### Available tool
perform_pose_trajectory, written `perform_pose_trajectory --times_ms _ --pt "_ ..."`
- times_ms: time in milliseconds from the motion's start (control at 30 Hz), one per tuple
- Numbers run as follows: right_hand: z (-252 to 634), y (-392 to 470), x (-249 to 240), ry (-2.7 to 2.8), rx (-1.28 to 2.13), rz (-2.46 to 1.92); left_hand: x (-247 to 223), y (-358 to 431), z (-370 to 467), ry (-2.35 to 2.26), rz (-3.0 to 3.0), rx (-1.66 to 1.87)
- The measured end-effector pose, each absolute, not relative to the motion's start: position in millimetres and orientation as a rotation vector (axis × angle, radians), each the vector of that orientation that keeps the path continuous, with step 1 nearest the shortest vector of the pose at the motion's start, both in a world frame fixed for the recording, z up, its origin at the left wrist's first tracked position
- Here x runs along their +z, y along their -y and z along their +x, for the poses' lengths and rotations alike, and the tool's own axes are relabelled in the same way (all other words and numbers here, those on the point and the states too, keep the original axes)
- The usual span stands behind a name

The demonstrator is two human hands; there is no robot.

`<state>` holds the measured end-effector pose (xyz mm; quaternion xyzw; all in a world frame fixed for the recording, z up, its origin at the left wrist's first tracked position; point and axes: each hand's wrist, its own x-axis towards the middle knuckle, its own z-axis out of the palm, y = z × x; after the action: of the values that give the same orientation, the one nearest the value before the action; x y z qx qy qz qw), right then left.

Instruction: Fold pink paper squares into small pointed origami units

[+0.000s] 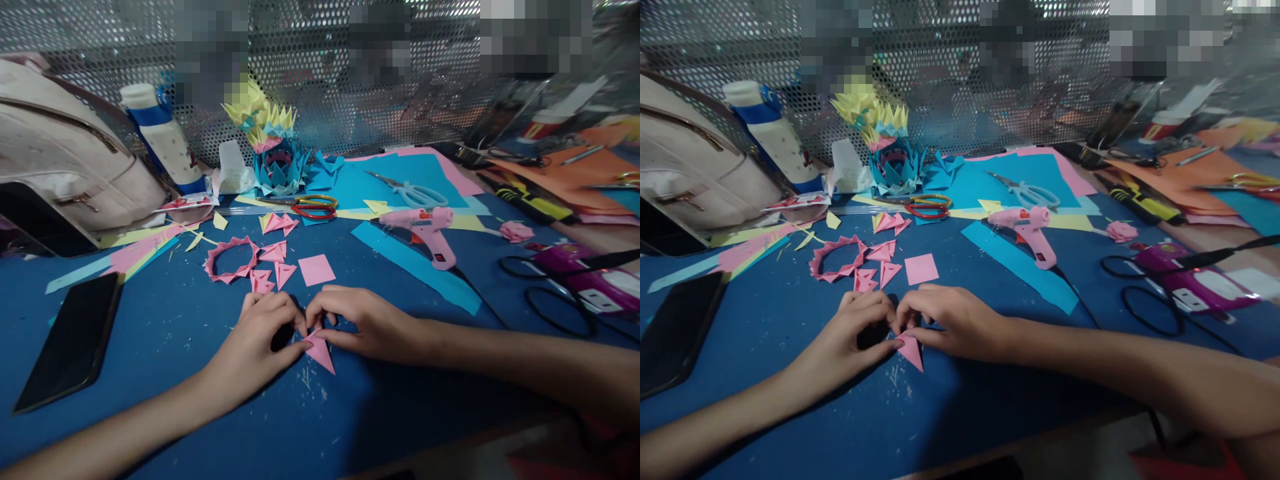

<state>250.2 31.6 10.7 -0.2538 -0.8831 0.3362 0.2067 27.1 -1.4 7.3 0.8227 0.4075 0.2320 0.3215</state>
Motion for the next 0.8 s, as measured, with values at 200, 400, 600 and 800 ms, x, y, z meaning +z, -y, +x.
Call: perform_pose_trajectory --times_ms 200,400,600,800 --pt "246.8 -28.6 11.1 2.41 1.016 -0.788 8.6 1.6 28.6 -1.086 2.131 0.621" --pt "246.4 -29.3 13.8 2.296 1.121 -0.747 10.2 2.6 29.8 -1.057 2.081 0.648" --pt "244.5 -30.5 14.1 2.145 1.306 -0.751 8.7 2.9 28.8 -1.06 2.01 0.654" --pt "243.3 -29.4 13.6 2.075 1.41 -0.807 8.4 6.1 33.4 -1.085 1.971 0.697"
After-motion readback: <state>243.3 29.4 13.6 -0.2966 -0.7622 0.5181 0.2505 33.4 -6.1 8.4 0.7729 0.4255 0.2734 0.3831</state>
